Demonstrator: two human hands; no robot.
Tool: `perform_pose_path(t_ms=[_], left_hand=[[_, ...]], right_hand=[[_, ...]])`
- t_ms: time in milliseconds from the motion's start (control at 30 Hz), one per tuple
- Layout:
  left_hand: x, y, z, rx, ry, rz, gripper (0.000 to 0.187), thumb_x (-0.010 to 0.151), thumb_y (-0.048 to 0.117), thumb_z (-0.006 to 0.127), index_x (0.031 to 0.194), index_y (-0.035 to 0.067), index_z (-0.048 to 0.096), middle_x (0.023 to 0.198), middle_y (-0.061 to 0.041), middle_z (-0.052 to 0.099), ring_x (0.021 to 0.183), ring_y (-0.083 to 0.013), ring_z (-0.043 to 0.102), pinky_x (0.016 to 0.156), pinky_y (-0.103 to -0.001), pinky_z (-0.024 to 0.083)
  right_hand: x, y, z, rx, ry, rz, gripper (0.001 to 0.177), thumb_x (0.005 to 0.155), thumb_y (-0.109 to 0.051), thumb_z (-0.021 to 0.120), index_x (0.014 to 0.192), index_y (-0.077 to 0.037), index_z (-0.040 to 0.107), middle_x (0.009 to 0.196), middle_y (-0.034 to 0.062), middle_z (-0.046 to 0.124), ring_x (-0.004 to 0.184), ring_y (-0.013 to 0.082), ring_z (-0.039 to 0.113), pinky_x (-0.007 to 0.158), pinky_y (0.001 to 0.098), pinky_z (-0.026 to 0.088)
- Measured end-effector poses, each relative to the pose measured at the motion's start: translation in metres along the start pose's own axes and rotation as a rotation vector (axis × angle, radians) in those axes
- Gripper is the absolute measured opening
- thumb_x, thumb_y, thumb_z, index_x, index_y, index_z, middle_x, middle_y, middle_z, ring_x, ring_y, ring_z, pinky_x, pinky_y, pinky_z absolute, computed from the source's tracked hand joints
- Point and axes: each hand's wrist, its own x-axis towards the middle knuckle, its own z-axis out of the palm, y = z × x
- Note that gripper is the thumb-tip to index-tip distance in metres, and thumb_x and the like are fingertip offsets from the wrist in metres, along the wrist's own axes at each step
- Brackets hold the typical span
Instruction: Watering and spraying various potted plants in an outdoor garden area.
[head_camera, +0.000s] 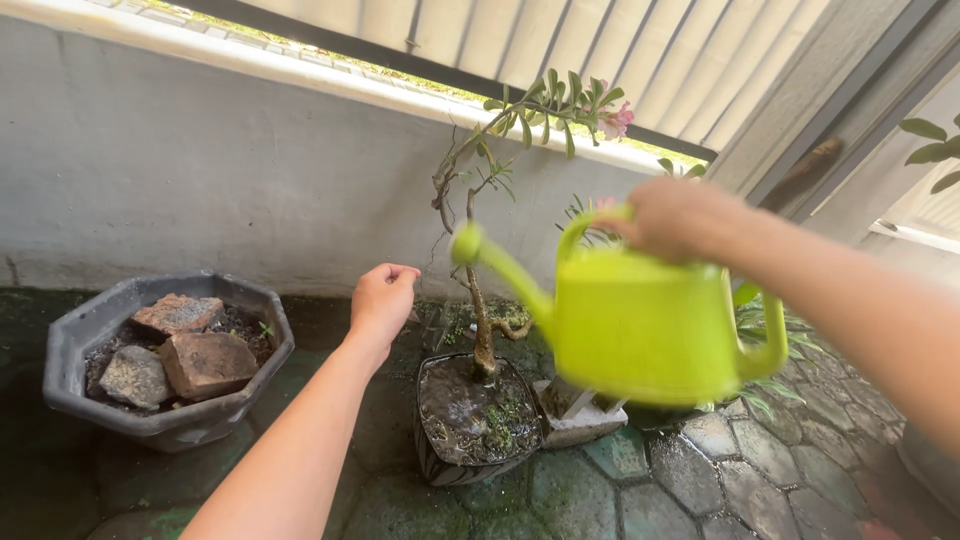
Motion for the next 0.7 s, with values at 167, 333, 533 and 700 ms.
perform_pose_path(t_ms=[167, 333, 533, 700], left_hand=[[-0.004, 0.001, -0.005, -0.004, -0.007, -0.003, 0.031, 0.083, 0.027, 0.052, 0.104, 0.016, 0.072, 0.091, -0.004, 0.071, 0.098, -0.0225, 0.061, 0.086, -0.036, 0.047], [0.004, -0.004, -0.01, 0.012, -0.009, -0.023, 0.031, 0.084, 0.027, 0.05, 0.105, 0.018, 0.071, 0.087, -0.004, 0.07, 0.094, -0.0218, 0.06, 0.082, -0.036, 0.048], [-0.02, 0.018, -0.016, -0.015, -0.001, -0.04, 0.026, 0.088, 0.02, 0.048, 0.1, 0.011, 0.069, 0.101, -0.003, 0.064, 0.085, -0.0143, 0.056, 0.074, -0.027, 0.044], [-0.023, 0.024, -0.014, -0.018, 0.002, -0.016, 0.024, 0.088, 0.019, 0.049, 0.098, 0.011, 0.07, 0.096, -0.002, 0.066, 0.076, -0.0136, 0.055, 0.069, -0.027, 0.044]], right_hand=[[0.002, -0.013, 0.01, -0.093, -0.167, -0.239, 0.065, 0.092, -0.056, 0.035, 0.1, -0.002, 0.07, 0.102, 0.0197, 0.069, 0.102, 0.0338, 0.066, 0.09, 0.0433, 0.052], [0.042, -0.003, -0.022, -0.139, -0.158, -0.21, 0.053, 0.093, -0.047, 0.044, 0.097, -0.001, 0.071, 0.089, 0.0188, 0.069, 0.086, 0.0293, 0.07, 0.083, 0.0396, 0.055], [0.089, 0.035, -0.067, -0.256, 0.136, -0.007, 0.036, 0.103, -0.025, 0.039, 0.135, -0.034, 0.053, 0.078, 0.011, 0.064, 0.051, 0.0148, 0.051, 0.054, 0.0255, 0.053], [0.073, 0.04, -0.068, -0.007, 0.351, 0.042, 0.035, 0.104, -0.032, 0.038, 0.133, -0.026, 0.058, 0.059, 0.0126, 0.054, 0.038, 0.0164, 0.038, 0.039, 0.0282, 0.039]])
